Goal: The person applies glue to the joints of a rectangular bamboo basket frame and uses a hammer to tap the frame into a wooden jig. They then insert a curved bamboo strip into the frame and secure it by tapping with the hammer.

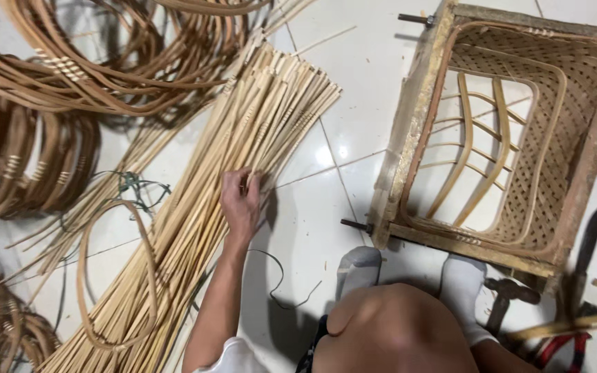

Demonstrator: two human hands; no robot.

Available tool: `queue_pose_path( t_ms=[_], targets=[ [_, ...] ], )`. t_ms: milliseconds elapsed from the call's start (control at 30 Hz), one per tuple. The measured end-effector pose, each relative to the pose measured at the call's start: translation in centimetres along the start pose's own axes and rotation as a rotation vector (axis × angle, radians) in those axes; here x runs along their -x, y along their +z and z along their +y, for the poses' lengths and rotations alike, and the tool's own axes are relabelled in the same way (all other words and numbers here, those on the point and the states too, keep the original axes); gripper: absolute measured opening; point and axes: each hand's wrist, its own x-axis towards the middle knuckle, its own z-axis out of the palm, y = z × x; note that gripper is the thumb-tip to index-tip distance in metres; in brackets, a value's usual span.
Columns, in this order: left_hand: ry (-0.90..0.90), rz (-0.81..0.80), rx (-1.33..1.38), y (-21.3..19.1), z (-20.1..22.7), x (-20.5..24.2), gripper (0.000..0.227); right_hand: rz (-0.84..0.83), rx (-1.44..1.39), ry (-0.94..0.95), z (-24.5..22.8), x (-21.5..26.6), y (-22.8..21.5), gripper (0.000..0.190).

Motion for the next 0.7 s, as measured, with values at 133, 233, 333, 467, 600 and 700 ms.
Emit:
queue_pose_path(
  t_ms=[133,233,333,467,600,700],
  targets=[
    [-0.013,0.008,0.142,-0.1,5.6,0.8,0.014,-0.146,0.272,-0.022,-2.0,-5.2,-9.5,0.061],
    [0.053,-0.006,0.210,0.9,10.2,0.3,0.018,-0.236,0.155,-0.316,-7.3,-10.5,-11.9,0.064],
    [0.093,-0.064,0.256,1.5,14.8,0.8,0.024,-0.403,-0.392,-0.271,-14.7,-15.4,-6.6,0.065],
    [0.328,0.006,0.182,1.2,17.9,3.5,0.047,-0.193,-0.384,-0.195,-19.9,-18.4,-6.2,0.032],
    [0.018,-0.217,0.417,-1.1,12.5,13.2,0.028,0.316,-0.123,-0.499,-15.5,-22.8,-19.1,0.036],
    [-1.355,-0.550,1.530,-0.5,7.8,17.9,0.060,0.557,0.031,-0.350,-12.1,-22.8,-31.2,0.038]
  ],
)
